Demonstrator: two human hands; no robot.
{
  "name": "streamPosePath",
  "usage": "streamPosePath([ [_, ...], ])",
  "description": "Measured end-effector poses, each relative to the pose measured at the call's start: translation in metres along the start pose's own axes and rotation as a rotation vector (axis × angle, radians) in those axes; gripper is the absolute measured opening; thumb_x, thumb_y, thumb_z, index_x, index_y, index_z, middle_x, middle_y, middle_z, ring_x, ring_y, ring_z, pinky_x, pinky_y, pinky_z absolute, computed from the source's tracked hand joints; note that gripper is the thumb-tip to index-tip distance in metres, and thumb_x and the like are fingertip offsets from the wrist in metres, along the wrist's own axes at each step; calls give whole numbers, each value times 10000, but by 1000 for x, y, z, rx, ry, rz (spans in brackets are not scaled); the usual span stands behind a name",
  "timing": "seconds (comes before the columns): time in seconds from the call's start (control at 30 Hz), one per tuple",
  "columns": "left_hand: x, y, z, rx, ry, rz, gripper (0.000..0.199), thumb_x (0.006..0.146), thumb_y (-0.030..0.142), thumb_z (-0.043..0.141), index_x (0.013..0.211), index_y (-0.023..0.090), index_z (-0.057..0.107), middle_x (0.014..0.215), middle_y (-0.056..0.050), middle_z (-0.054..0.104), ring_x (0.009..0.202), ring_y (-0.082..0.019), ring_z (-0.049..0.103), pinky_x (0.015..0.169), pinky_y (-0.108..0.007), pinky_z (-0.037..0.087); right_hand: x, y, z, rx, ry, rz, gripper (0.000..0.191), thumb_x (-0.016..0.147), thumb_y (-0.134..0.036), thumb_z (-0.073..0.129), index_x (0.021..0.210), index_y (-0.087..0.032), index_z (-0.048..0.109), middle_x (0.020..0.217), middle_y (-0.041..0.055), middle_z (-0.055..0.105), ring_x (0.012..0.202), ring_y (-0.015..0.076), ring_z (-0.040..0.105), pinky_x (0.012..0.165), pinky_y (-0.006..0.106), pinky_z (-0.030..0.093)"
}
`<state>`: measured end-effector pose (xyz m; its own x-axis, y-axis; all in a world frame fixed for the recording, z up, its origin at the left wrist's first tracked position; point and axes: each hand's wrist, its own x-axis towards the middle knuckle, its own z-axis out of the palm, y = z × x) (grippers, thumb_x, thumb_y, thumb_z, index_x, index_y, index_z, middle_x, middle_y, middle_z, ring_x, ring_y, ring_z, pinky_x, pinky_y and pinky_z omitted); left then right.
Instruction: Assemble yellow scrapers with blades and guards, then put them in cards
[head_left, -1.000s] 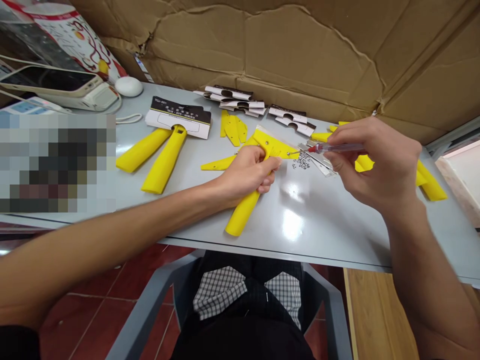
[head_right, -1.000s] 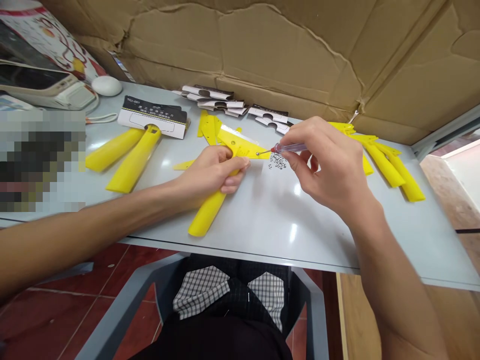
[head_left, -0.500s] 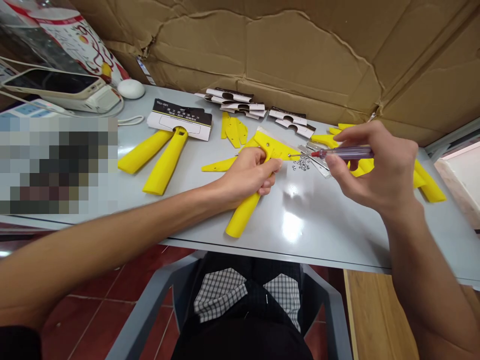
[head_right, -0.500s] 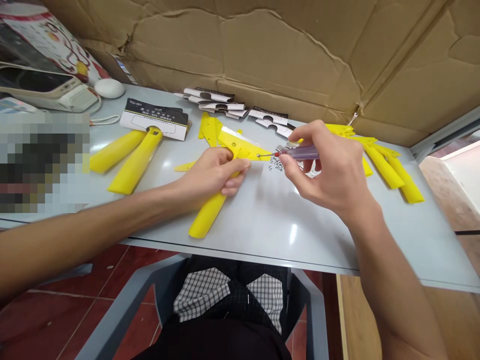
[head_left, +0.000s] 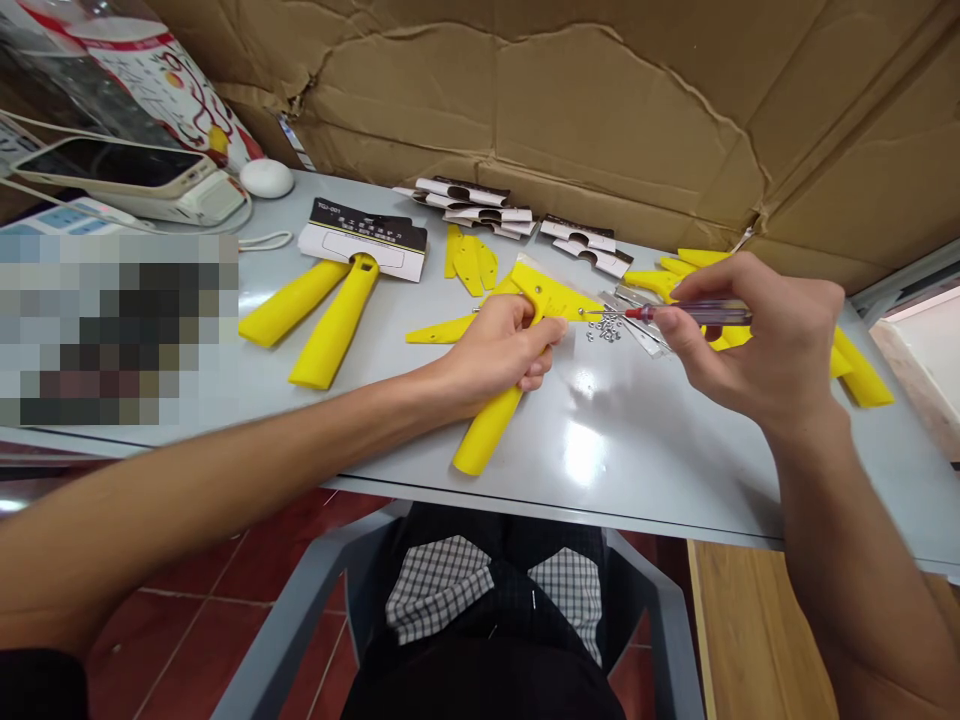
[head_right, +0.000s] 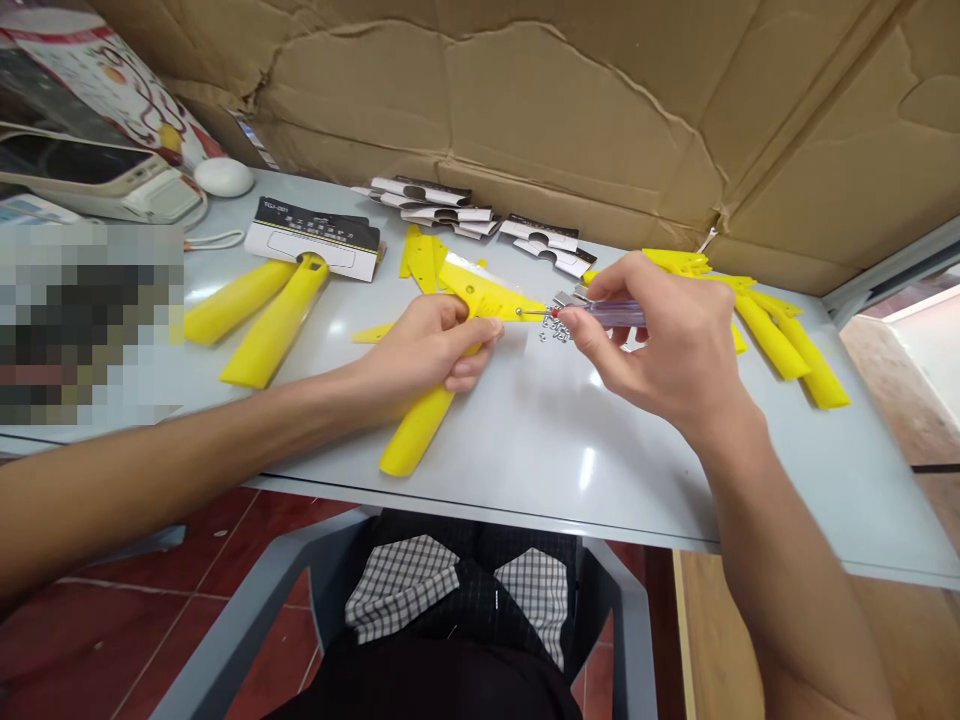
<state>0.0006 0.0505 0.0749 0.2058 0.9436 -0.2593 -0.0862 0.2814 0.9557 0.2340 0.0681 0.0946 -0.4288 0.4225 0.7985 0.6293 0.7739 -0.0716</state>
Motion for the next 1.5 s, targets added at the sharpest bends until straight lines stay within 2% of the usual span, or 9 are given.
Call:
streamPosePath([
  [0.13, 1, 0, 0, -2, -9, 0, 386, 1027, 29, 595, 696, 195, 486, 538, 73, 421, 425, -24, 368, 399, -178, 285, 0, -1, 0, 100, -31, 3, 276, 811, -214, 756, 1050, -294, 643, 849, -18, 754, 543, 177, 664, 466, 332, 482],
  [0.5, 0, 0, -1, 19, -1, 16, 382, 1043, 37, 566, 704, 195, 489, 533, 74, 414, 419, -27, 371, 398, -178, 296, 1, -3, -1, -30, -23, 2, 95, 977, -294, 711, 951, -303, 620, 680, -56, 733, 499, 174, 669, 467, 340, 479],
  [0.63, 1, -1, -1, 11, 0, 13, 357, 1047, 42, 554, 724, 187, 505, 540, 67, 433, 416, -29, 379, 391, -175, 305, 0, -4, -4, 23, -73, 15, 273, 884, -213, 708, 1107, -343, 622, 892, -8, 765, 588, 215, 692, 496, 391, 537],
  [0.73, 1, -1, 0, 8, 5, 12, 348, 1034, 42, 581, 725, 186, 508, 538, 68, 431, 413, -30, 379, 390, -175, 306, -1, -5, -4, 19, -102, 45, 272, 923, -157, 666, 1081, -375, 628, 1028, 12, 763, 694, 228, 726, 544, 402, 575],
  [0.93, 1, -2, -1, 17, -2, 30, 344, 1012, 35, 620, 728, 192, 505, 526, 67, 437, 417, -31, 380, 398, -172, 305, 1, -1, 2, 13, 24, -49, 148, 922, -265, 781, 958, -298, 642, 716, -52, 747, 519, 163, 676, 455, 317, 467],
  [1.1, 2, -3, -1, 41, -12, 29, 360, 1037, 40, 566, 720, 196, 497, 519, 58, 440, 425, -36, 377, 401, -179, 306, 1, 0, 1, -45, 4, -4, 110, 990, -339, 682, 913, -282, 629, 596, -63, 685, 449, 144, 616, 452, 316, 402],
  [1.23, 1, -2, 0, 26, -4, 14, 363, 1037, 24, 551, 723, 196, 492, 529, 65, 433, 423, -26, 373, 408, -179, 292, -1, 0, -1, -100, -57, 61, 111, 1030, -257, 558, 947, -306, 613, 622, -45, 682, 478, 182, 625, 498, 353, 441],
  [1.33, 1, -1, 0, 24, 5, 10, 354, 1032, 16, 556, 731, 194, 498, 548, 65, 439, 430, -28, 389, 416, -186, 298, -2, 0, 1, -79, -16, 53, 111, 974, -218, 615, 1013, -321, 629, 721, -40, 737, 532, 197, 677, 500, 352, 479],
  [1.5, -1, 2, 2, 35, 18, -23, 380, 1044, 33, 554, 712, 203, 478, 547, 67, 424, 434, -35, 387, 413, -196, 301, 0, -2, 2, 2, -10, -2, 291, 888, -183, 702, 1124, -350, 669, 872, -23, 799, 616, 212, 722, 508, 354, 544],
])
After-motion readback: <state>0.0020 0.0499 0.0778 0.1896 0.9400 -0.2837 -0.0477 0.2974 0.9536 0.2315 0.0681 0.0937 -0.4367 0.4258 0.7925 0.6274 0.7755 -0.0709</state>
